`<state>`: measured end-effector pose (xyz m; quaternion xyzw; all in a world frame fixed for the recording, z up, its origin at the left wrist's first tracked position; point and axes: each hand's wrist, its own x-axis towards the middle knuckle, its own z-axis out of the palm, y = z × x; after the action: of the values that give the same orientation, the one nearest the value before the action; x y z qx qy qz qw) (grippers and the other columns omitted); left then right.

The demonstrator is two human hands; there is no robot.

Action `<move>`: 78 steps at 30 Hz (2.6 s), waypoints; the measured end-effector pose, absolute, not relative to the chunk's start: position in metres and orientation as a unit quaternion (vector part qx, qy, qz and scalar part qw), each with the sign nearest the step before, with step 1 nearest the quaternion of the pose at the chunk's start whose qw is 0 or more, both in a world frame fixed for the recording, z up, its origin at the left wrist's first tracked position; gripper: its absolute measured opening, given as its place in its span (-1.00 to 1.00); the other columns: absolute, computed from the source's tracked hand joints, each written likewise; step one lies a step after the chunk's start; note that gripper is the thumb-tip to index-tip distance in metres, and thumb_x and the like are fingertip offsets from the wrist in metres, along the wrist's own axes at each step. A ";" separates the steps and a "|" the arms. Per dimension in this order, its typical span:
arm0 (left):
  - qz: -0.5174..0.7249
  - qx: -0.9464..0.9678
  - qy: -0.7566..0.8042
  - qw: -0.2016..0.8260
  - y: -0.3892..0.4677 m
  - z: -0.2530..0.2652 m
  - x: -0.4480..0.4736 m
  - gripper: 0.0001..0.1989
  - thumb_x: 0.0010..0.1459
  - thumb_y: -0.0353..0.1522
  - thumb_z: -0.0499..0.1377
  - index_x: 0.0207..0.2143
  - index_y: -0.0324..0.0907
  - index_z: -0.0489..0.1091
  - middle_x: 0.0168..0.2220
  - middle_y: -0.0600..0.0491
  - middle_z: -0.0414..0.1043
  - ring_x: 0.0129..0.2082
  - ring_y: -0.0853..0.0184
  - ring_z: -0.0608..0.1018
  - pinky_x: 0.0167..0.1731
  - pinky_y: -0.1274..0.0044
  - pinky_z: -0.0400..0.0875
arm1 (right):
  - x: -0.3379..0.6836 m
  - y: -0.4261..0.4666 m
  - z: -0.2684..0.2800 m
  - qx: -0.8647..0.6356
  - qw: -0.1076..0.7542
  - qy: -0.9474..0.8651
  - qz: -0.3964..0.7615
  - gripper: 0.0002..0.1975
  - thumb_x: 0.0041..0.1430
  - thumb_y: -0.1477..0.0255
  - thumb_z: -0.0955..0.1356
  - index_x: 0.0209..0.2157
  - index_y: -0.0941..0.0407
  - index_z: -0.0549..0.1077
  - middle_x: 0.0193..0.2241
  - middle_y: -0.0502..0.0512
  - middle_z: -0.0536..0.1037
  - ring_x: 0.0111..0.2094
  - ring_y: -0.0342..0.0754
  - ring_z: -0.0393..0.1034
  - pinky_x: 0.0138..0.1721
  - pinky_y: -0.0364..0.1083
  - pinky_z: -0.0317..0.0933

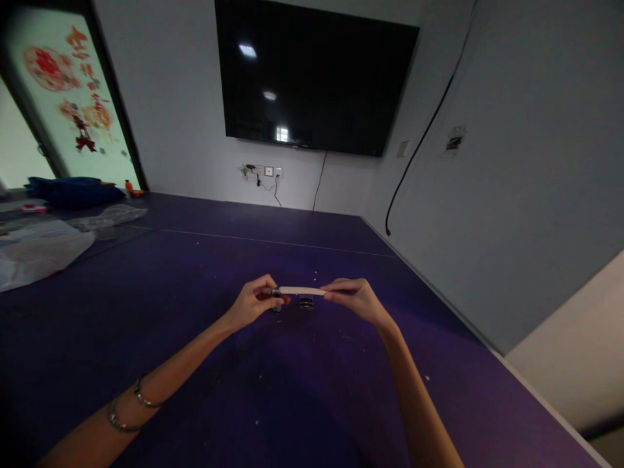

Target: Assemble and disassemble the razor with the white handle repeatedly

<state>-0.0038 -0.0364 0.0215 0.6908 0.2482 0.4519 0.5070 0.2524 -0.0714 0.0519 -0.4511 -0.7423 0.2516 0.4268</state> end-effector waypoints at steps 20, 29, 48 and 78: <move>0.445 0.699 0.244 0.504 -0.039 0.022 -0.003 -0.78 -0.06 -0.40 0.27 -0.49 -0.22 0.22 -0.41 0.02 0.53 -0.42 0.38 0.54 -0.45 0.57 0.36 | 0.247 -0.079 0.064 -0.452 0.405 -0.763 0.221 -0.75 -0.02 0.24 0.40 -0.32 0.06 0.59 -0.35 0.11 0.58 -0.33 -0.02 0.45 -0.33 -0.10 0.30; 0.443 0.706 0.242 0.496 -0.040 0.023 -0.003 -0.80 -0.05 -0.43 0.25 -0.48 -0.21 0.22 -0.41 0.02 0.52 -0.40 0.38 0.54 -0.43 0.58 0.36 | 0.242 -0.087 0.070 -0.456 0.411 -0.758 0.219 -0.77 -0.02 0.26 0.40 -0.32 0.05 0.59 -0.38 0.09 0.56 -0.37 -0.05 0.42 -0.39 -0.12 0.25; 0.444 0.706 0.250 0.491 -0.029 0.014 -0.003 -0.73 -0.08 -0.39 0.28 -0.50 -0.20 0.17 -0.43 0.05 0.50 -0.40 0.37 0.53 -0.43 0.57 0.35 | 0.233 -0.093 0.075 -0.486 0.415 -0.749 0.174 -0.77 0.03 0.29 0.37 -0.30 0.07 0.58 -0.39 0.10 0.56 -0.37 -0.06 0.42 -0.39 -0.12 0.26; 0.441 0.710 0.251 0.488 -0.031 0.014 -0.004 -0.75 -0.08 -0.43 0.27 -0.50 -0.21 0.19 -0.43 0.05 0.50 -0.38 0.36 0.54 -0.40 0.57 0.35 | 0.238 -0.090 0.074 -0.476 0.413 -0.752 0.194 -0.80 0.01 0.31 0.38 -0.31 0.06 0.58 -0.39 0.09 0.56 -0.37 -0.07 0.41 -0.37 -0.11 0.24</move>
<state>-0.0042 -0.0308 0.0136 0.7105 0.2506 0.4408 0.4879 0.2381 -0.0899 0.0735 -0.4764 -0.7518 0.1938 0.4126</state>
